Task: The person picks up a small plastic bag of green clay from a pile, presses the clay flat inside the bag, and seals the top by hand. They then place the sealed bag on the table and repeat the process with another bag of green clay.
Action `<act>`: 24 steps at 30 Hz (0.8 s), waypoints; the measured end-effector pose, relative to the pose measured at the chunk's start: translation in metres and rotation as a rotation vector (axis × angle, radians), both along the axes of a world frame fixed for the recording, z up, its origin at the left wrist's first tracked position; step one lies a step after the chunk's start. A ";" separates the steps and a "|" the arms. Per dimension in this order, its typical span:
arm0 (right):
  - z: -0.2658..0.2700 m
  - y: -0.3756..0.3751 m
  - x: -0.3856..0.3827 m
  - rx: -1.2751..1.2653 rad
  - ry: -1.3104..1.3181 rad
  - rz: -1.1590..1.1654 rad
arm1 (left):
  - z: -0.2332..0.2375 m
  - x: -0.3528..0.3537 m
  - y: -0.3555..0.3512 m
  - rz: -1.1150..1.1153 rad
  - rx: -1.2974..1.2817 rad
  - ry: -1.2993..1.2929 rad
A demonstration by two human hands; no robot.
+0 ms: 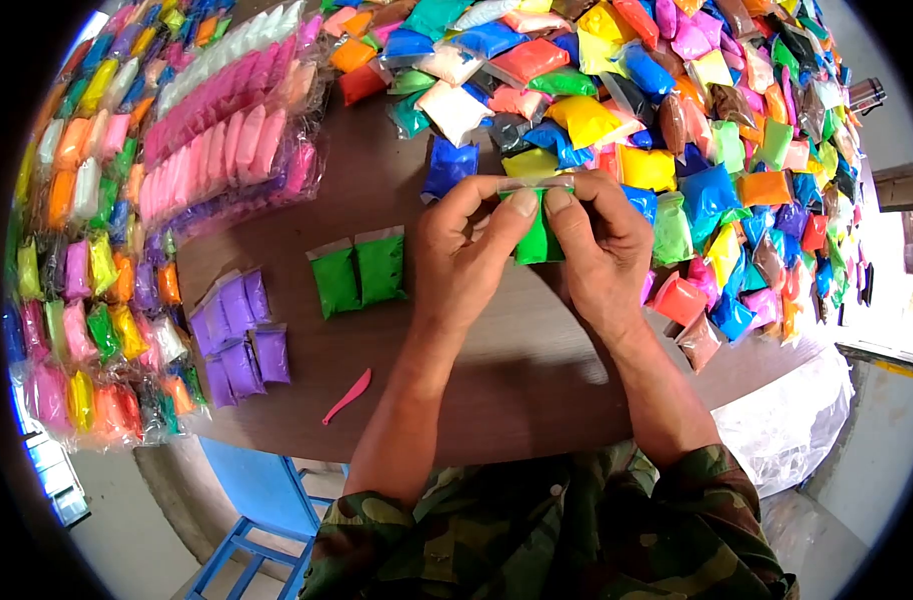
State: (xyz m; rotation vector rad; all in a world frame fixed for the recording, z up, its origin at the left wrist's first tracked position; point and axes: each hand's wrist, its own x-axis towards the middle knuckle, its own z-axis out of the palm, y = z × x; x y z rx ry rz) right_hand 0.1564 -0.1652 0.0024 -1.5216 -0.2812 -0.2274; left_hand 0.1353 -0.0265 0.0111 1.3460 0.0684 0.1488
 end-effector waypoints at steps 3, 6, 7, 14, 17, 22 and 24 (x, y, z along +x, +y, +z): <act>-0.001 -0.002 0.001 -0.004 -0.039 0.000 | -0.001 0.000 -0.001 0.012 -0.008 -0.002; 0.000 0.000 0.000 -0.011 -0.048 0.002 | -0.008 0.000 0.004 -0.006 0.023 -0.017; 0.000 0.000 0.000 -0.015 -0.044 -0.002 | -0.009 0.000 0.005 -0.011 0.048 -0.024; 0.000 -0.001 0.000 -0.046 -0.090 -0.033 | 0.007 -0.001 -0.003 -0.022 0.021 0.001; 0.002 0.000 0.000 0.001 -0.058 -0.076 | 0.003 -0.002 -0.004 -0.098 0.039 -0.020; 0.009 0.006 -0.005 0.157 0.190 0.021 | -0.009 0.000 0.004 -0.083 0.082 -0.048; 0.002 0.000 -0.003 0.064 0.162 0.079 | -0.010 0.001 0.006 -0.082 0.090 -0.045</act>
